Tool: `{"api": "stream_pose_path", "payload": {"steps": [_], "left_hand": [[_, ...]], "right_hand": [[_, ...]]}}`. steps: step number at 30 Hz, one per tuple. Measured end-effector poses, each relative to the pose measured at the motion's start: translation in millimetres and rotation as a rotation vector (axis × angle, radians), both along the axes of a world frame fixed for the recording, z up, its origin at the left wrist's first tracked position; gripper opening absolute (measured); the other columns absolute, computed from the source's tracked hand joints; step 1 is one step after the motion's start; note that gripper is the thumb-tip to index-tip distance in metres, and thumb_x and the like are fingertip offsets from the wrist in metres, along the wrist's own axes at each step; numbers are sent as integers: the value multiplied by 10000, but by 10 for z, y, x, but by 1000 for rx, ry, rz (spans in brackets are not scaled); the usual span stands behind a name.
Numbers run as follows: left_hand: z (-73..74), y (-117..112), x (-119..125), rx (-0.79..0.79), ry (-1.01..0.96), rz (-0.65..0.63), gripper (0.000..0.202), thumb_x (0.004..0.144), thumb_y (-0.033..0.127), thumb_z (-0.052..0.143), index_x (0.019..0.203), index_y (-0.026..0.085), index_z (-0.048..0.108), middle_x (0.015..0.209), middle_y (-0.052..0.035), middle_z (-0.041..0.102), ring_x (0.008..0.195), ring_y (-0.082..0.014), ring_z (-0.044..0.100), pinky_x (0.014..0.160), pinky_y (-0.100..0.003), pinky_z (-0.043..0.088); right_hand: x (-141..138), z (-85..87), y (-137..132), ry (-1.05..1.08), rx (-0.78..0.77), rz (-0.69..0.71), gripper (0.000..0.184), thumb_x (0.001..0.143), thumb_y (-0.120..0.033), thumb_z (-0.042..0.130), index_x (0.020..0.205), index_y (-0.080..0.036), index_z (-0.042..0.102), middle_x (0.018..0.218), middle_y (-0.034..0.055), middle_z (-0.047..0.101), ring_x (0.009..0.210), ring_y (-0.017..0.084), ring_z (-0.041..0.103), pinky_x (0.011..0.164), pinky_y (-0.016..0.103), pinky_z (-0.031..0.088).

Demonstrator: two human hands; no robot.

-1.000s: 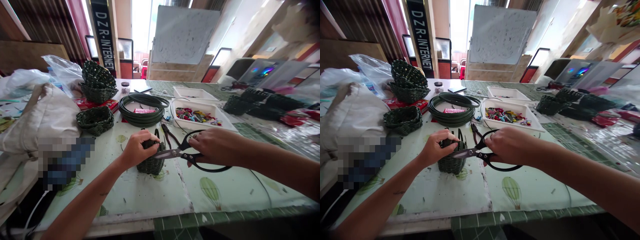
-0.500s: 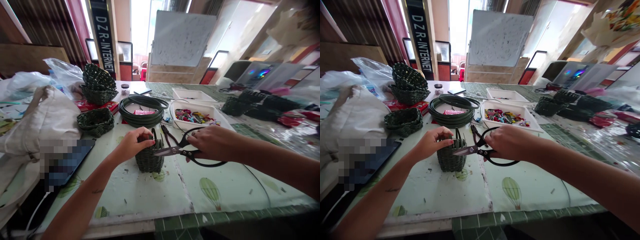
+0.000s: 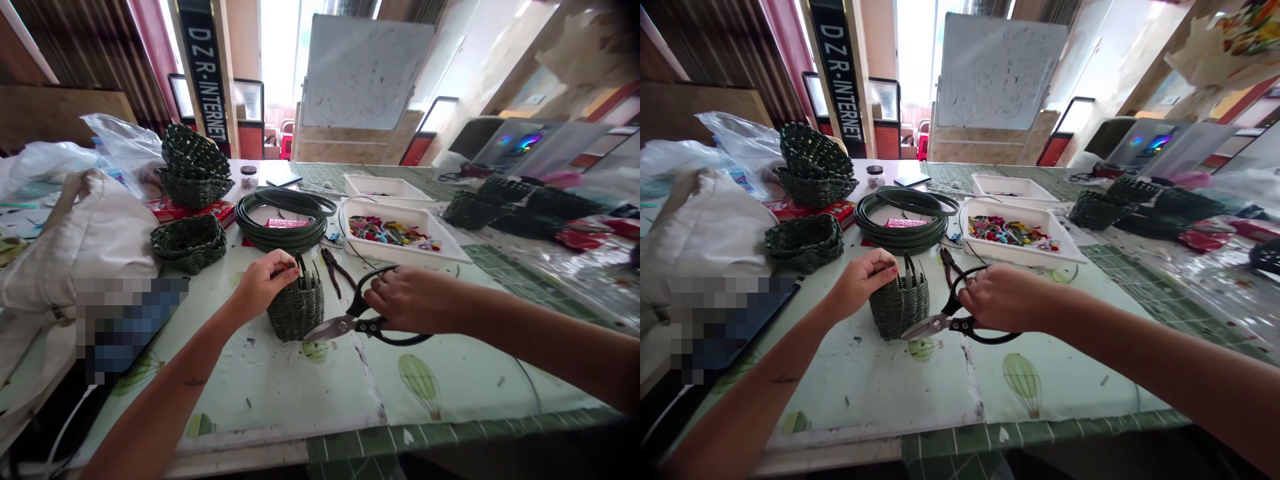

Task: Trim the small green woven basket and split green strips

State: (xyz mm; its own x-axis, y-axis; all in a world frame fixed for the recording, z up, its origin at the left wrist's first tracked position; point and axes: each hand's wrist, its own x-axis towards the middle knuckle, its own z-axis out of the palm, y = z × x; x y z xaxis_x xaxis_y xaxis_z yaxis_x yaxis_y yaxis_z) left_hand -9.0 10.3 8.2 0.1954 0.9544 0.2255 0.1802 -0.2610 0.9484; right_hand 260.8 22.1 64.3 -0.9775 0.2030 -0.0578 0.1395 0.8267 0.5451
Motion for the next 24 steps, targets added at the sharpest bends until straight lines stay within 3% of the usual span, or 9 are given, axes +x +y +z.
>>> {"api": "stream_pose_path", "payload": {"steps": [3,9,12,15,17,19,24], "left_hand": [[-14,12,-3,8,-16,17,184,836,346,582,853,165,557,719,8,552,691,-117,502,665,-246,386],[-48,27,1,25,13,-5,190,840,363,576,861,174,566,717,2,576,681,-128,524,645,-251,392],[-73,76,-57,68,11,114,165,837,341,572,837,178,551,690,10,567,660,-128,520,643,-254,388],[-77,146,-181,117,-16,305,174,827,346,582,799,183,530,633,26,536,607,-120,487,617,-251,370],[-56,172,-255,157,-2,327,167,820,338,596,796,184,535,644,25,543,610,-117,483,619,-248,366],[-23,170,-288,170,2,291,156,821,327,600,800,184,542,655,23,550,624,-116,495,628,-245,373],[28,99,-215,116,-49,165,168,819,341,612,810,180,565,651,23,545,625,-116,513,621,-240,390]], "right_hand": [[29,-60,-33,61,-35,-63,238,858,-338,567,698,-163,567,520,23,561,468,167,521,502,313,215],[207,-109,-58,88,-5,-83,228,858,-311,558,708,-145,606,513,34,561,459,168,506,512,311,239],[329,-226,-124,-12,-9,-34,123,794,-152,581,675,-156,609,546,41,579,474,165,496,516,317,235],[471,-357,-189,-102,-88,14,153,712,-36,584,640,-171,594,556,34,584,487,161,498,518,317,232],[547,-398,-194,-6,-128,-110,79,764,-135,605,690,-163,601,569,38,593,491,167,519,513,307,236],[566,-409,-172,120,-161,-288,154,817,-289,619,735,-161,597,575,37,603,488,175,544,502,294,229],[282,-570,-112,286,-240,-672,289,793,-451,677,745,-175,604,600,45,651,534,211,612,482,275,210]]}}
